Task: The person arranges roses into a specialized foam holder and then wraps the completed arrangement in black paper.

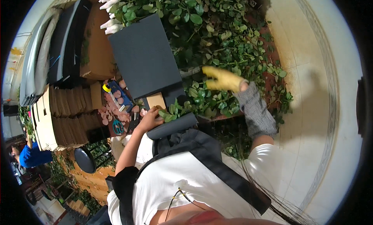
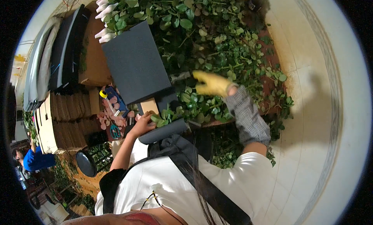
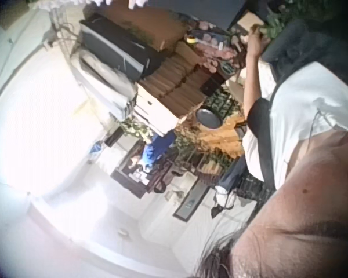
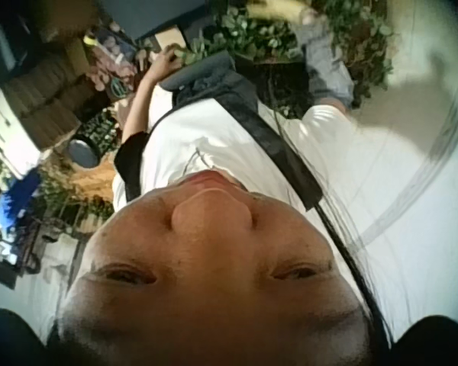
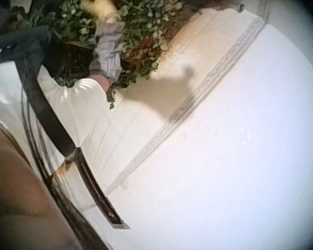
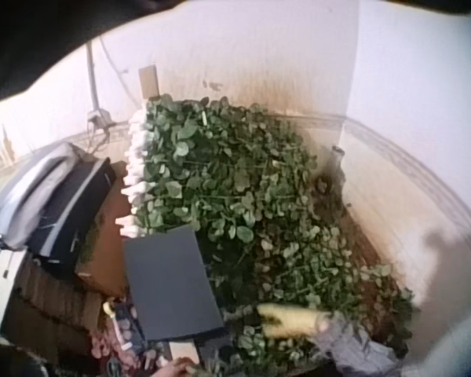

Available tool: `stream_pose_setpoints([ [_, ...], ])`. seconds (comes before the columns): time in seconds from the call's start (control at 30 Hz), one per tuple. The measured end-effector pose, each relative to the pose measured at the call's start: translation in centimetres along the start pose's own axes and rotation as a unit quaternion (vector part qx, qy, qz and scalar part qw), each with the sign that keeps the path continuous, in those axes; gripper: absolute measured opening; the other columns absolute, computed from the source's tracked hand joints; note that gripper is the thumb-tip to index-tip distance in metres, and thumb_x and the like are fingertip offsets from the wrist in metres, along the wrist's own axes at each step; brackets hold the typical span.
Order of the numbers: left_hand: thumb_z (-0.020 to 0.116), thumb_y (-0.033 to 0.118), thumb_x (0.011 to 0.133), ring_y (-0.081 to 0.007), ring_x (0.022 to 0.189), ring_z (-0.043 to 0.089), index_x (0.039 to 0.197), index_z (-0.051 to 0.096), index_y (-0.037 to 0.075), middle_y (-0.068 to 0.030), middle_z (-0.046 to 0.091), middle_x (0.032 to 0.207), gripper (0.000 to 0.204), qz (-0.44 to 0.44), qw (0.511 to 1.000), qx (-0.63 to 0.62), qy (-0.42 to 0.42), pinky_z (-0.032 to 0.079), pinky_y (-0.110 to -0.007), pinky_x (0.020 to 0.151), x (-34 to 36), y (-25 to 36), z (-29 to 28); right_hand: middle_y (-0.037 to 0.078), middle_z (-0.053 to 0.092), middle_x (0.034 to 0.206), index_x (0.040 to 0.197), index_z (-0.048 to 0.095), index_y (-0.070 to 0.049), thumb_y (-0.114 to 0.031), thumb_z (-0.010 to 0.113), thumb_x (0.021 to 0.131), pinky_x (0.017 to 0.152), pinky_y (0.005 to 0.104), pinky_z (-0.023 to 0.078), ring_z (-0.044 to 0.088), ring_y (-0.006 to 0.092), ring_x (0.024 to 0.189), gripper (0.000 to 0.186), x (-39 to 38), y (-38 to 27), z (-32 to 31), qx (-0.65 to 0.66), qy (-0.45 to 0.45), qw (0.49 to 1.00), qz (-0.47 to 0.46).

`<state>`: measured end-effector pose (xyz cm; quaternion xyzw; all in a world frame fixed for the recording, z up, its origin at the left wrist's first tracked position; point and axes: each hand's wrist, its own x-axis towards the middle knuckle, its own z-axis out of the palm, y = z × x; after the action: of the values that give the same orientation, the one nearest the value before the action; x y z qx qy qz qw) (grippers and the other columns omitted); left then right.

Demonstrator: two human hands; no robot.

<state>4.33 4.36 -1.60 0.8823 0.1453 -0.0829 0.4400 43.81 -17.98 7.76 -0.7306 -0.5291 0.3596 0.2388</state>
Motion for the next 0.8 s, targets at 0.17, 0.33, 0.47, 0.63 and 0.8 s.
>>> stream_pose_setpoints([
  [0.17, 0.076, 0.016, 0.075, -0.0403, 0.114, 0.061, 0.13, 0.06, -0.002, -0.0208, 0.059, 0.122, 0.061, -0.045, 0.997, -0.063, 0.024, 0.051, -0.042, 0.096, -0.1, -0.2, 0.2, 0.012, 0.059, 0.145, 0.138, 0.061, -0.012, -0.013, 0.058, 0.094, 0.116, 0.043, 0.039, 0.05, 0.0299, 0.139, 0.044, 17.1, 2.5, -3.7, -0.516, 0.324, 0.791, -0.057],
  [0.33, 0.079, 0.013, 0.086, -0.0339, 0.114, 0.058, 0.109, 0.066, -0.005, -0.0175, 0.058, 0.12, 0.032, 0.015, 0.995, -0.085, 0.058, 0.047, -0.039, 0.099, -0.6, -1.1, 0.9, 0.0, 0.075, 0.105, 0.103, 0.077, -0.022, -0.014, 0.065, 0.088, 0.089, 0.0384, 0.051, 0.069, 0.0217, 0.106, 0.021, 19.3, 2.3, -2.2, -0.54, 0.095, 0.836, -0.001],
  [0.47, 0.078, 0.015, 0.086, -0.0355, 0.108, 0.059, 0.109, 0.066, -0.005, -0.0178, 0.057, 0.115, 0.033, -0.037, 0.996, -0.067, 0.034, 0.049, -0.039, 0.096, -0.7, -1.3, 0.9, 0.001, 0.075, 0.094, 0.09, 0.078, -0.019, -0.012, 0.067, 0.087, 0.085, 0.0395, 0.051, 0.07, 0.0226, 0.097, 0.014, 12.8, -1.7, -1.5, -0.546, 0.106, 0.827, -0.078],
  [0.63, 0.079, 0.016, 0.085, -0.0382, 0.104, 0.062, 0.107, 0.07, -0.005, -0.0201, 0.06, 0.109, 0.032, 0.022, 0.995, -0.04, 0.09, 0.052, -0.042, 0.091, -0.5, -0.6, 1.0, 0.003, 0.074, 0.097, 0.107, 0.075, -0.018, -0.013, 0.061, 0.093, 0.077, 0.0413, 0.055, 0.072, 0.0248, 0.09, 0.02, 5.3, -2.8, -4.7, -0.608, 0.173, 0.773, 0.044],
  [0.8, 0.079, 0.018, 0.084, -0.0399, 0.102, 0.062, 0.097, 0.068, -0.007, -0.0224, 0.061, 0.109, 0.03, -0.014, 0.997, -0.031, 0.063, 0.051, -0.044, 0.089, -0.1, -0.7, 0.9, 0.004, 0.072, 0.086, 0.088, 0.074, -0.019, -0.021, 0.069, 0.09, 0.083, 0.0422, 0.052, 0.071, 0.025, 0.089, 0.006, 7.6, -3.3, -7.3, -0.522, 0.214, 0.824, 0.05],
])
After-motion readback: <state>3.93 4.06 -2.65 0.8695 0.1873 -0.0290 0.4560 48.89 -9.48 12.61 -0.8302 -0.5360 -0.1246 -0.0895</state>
